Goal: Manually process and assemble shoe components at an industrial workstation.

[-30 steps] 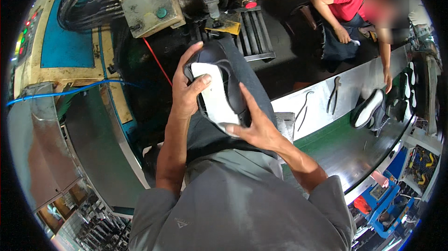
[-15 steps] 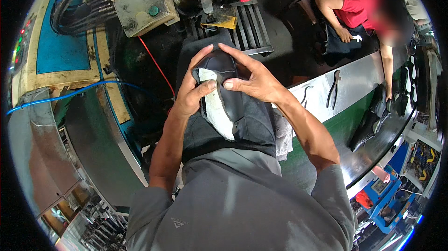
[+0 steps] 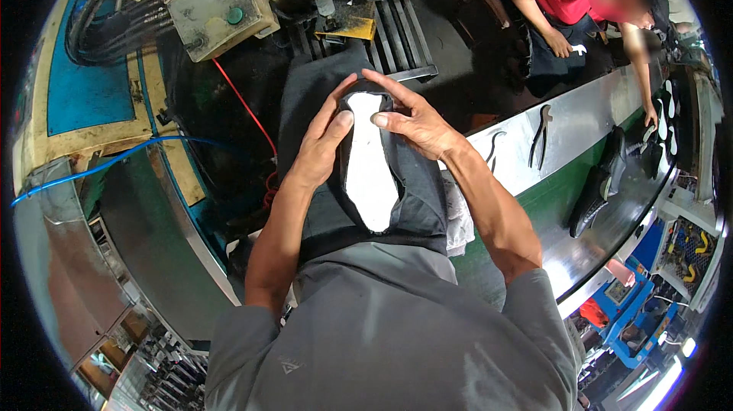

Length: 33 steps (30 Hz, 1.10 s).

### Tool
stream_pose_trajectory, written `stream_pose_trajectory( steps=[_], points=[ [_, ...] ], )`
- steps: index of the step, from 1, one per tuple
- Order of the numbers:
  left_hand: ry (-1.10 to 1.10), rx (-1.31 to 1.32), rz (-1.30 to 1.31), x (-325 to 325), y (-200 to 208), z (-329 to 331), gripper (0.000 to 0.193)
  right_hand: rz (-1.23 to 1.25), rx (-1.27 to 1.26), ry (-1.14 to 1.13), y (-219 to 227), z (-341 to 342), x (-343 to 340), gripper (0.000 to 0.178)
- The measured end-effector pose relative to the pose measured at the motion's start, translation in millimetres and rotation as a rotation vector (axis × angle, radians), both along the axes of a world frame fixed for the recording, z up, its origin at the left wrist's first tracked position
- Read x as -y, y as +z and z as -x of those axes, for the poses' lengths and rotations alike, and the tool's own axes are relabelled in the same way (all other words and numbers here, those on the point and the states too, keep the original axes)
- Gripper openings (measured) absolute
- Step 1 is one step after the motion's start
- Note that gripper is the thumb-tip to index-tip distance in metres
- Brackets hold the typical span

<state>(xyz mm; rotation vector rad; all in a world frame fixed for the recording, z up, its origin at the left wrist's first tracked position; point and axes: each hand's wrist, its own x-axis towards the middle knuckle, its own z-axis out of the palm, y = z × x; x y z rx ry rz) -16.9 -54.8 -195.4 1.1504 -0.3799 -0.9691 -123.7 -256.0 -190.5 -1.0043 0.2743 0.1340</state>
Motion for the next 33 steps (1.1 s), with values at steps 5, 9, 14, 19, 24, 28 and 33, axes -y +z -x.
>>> stream_pose_trajectory(
  steps=[5, 9, 14, 19, 24, 28, 33],
  points=[
    [0.058, 0.301, -0.154, 10.8, -2.7, 6.4, 0.058, 0.057, 0.000, -0.043, -4.9, -2.1, -4.6, 0.088],
    [-0.054, 0.386, -0.222, -3.7, -14.5, 26.2, 0.083, 0.145, -0.236, -0.197, -6.9, 17.6, -25.7, 0.098],
    [0.004, -0.116, -0.230, -40.1, -6.7, 52.6, 0.077, 1.222, 0.114, -0.191, 35.8, 82.5, -69.1, 0.103],
    [0.124, -0.563, -0.009, -28.2, 14.2, 49.5, 0.071, 1.735, -0.065, 0.356, 66.5, 96.1, -100.3, 0.102],
    [0.084, -0.688, 0.122, -26.0, 17.6, 50.5, 0.080, 1.627, -0.166, 0.385, 67.5, 86.9, -82.0, 0.096],
    [-0.101, -0.429, -0.143, -34.8, 8.5, 20.3, 0.081, 1.536, -0.128, 0.304, 66.8, 92.3, -79.1, 0.087],
    [0.187, 0.585, -0.552, 12.4, -8.7, -37.5, 0.085, 1.660, 0.022, 0.280, 69.1, 91.5, -75.4, 0.087]
  ],
)
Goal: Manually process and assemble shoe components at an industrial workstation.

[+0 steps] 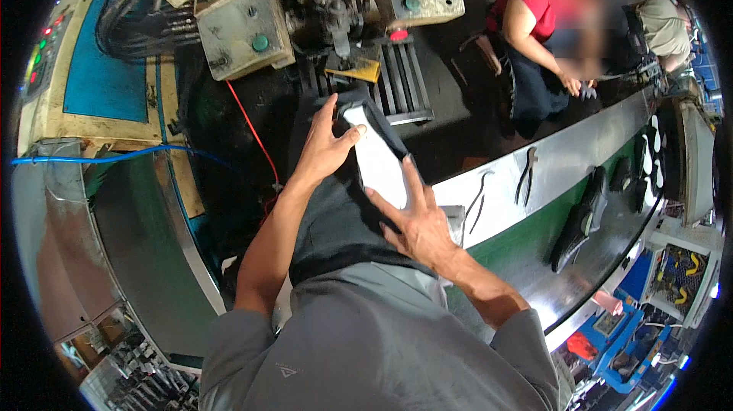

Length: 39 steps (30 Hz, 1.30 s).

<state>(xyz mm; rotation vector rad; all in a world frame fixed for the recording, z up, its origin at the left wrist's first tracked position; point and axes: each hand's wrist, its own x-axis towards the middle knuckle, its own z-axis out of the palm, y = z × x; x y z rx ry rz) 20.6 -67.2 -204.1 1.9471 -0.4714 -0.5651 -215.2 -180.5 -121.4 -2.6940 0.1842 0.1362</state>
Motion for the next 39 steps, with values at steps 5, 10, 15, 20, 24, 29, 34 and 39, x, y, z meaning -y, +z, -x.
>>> stream_pose_trajectory(
  steps=[5, 10, 15, 20, 24, 29, 34, 39],
  points=[
    [-0.239, 0.449, 0.017, 12.9, -31.1, -45.8, 0.017, -0.009, -0.013, 0.065, -1.7, 3.7, 3.1, 0.088],
    [-0.284, 0.347, -0.099, 16.1, -20.0, -43.9, 0.020, -0.037, -0.036, 0.092, -5.1, 4.1, 17.9, 0.086],
    [-0.293, -0.178, -0.021, 25.0, -23.4, -82.7, 0.030, -0.143, -0.083, 0.027, 12.6, -7.1, 37.1, 0.082],
    [0.225, -0.043, 0.469, 62.6, 38.1, -227.8, 0.055, -0.081, 0.148, -0.132, 47.5, -26.5, 67.3, 0.075],
    [0.098, -0.706, 0.809, 138.6, 121.9, -294.3, 0.067, 0.057, 0.270, -0.195, 87.1, -79.8, 95.6, 0.072],
    [0.044, -0.550, 0.698, 140.0, 136.9, -304.1, 0.057, 0.160, 0.415, -0.127, 112.0, -178.9, 121.3, 0.082],
    [-0.084, -0.518, 0.707, 71.9, 185.6, -256.6, 0.068, 0.155, 0.499, -0.120, 117.1, -275.4, 134.8, 0.083],
    [-0.006, -0.702, 0.804, -1.9, 179.5, -218.0, 0.065, 0.135, 0.556, -0.147, 104.1, -347.8, 129.3, 0.073]
  ],
)
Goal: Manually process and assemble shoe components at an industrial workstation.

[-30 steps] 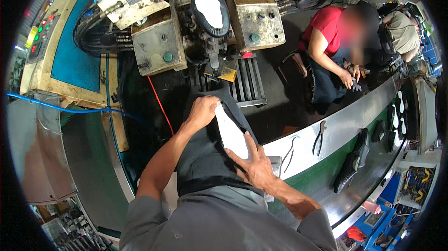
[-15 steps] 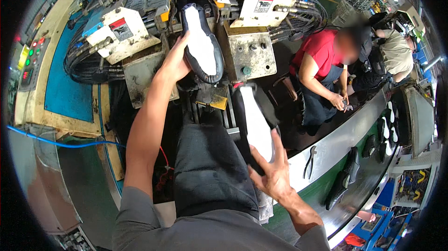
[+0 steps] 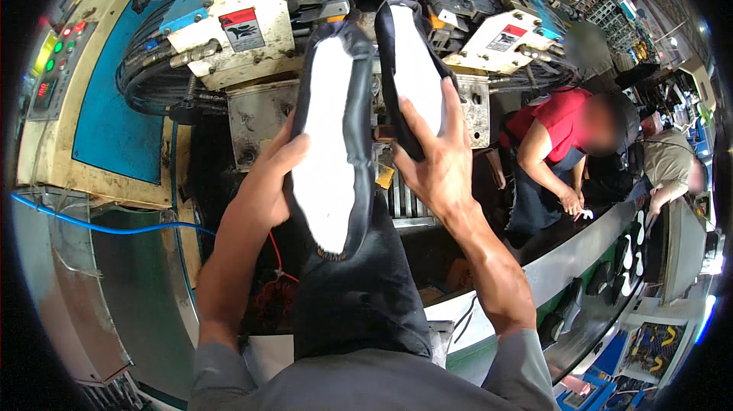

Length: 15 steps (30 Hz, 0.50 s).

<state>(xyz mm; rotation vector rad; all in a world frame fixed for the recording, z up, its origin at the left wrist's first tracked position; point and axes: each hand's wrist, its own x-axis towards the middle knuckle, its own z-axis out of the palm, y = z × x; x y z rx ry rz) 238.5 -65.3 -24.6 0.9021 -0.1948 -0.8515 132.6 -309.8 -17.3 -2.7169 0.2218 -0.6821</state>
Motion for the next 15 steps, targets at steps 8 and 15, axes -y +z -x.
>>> stream_pose_trajectory(
  steps=[8, 15],
  points=[
    [0.115, -0.217, 0.010, -74.5, -71.0, 83.9, 0.092, -0.012, -0.142, -0.039, -32.4, -48.7, -27.6, 0.084],
    [0.267, -0.294, -0.440, -127.3, -177.3, 158.2, 0.082, -0.255, 0.181, 0.023, -100.6, 4.5, -26.0, 0.109]
  ],
)
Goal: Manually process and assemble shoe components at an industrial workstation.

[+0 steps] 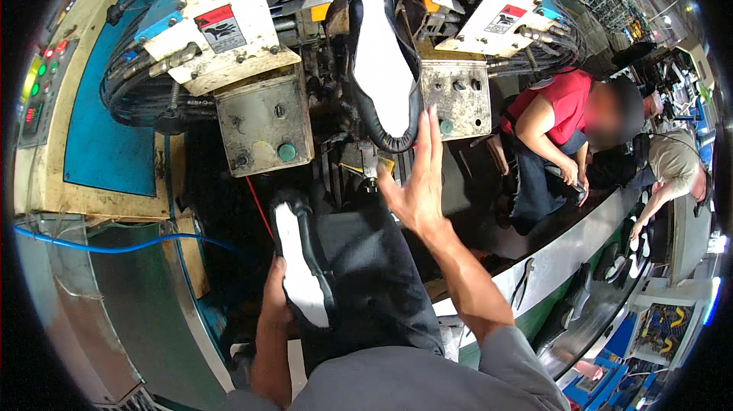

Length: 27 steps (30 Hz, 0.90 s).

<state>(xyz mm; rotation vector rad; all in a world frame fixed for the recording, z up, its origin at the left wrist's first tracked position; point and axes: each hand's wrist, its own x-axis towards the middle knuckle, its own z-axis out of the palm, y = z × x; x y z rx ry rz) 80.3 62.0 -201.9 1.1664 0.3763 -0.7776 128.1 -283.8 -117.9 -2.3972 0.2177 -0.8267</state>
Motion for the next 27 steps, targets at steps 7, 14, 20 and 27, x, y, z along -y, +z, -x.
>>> stream_pose_trajectory(
  steps=[7, 14, 20, 27],
  points=[
    [0.055, -0.165, -0.341, 17.6, 8.4, 21.2, 0.086, -0.745, 0.099, 0.035, -82.7, -58.2, 15.9, 0.084],
    [0.013, -0.081, -0.301, 22.6, 3.5, 18.4, 0.095, -0.677, -0.196, 0.067, -150.0, -75.8, 34.8, 0.033],
    [0.157, -0.047, -0.260, 10.9, -29.9, 21.3, 0.082, -0.640, -0.567, 0.198, -131.4, -4.4, 56.3, 0.053],
    [-0.003, 0.063, -0.204, 30.0, -16.0, 15.2, 0.072, 0.419, -0.011, 0.255, 91.4, 3.3, 36.9, 0.079]
  ],
)
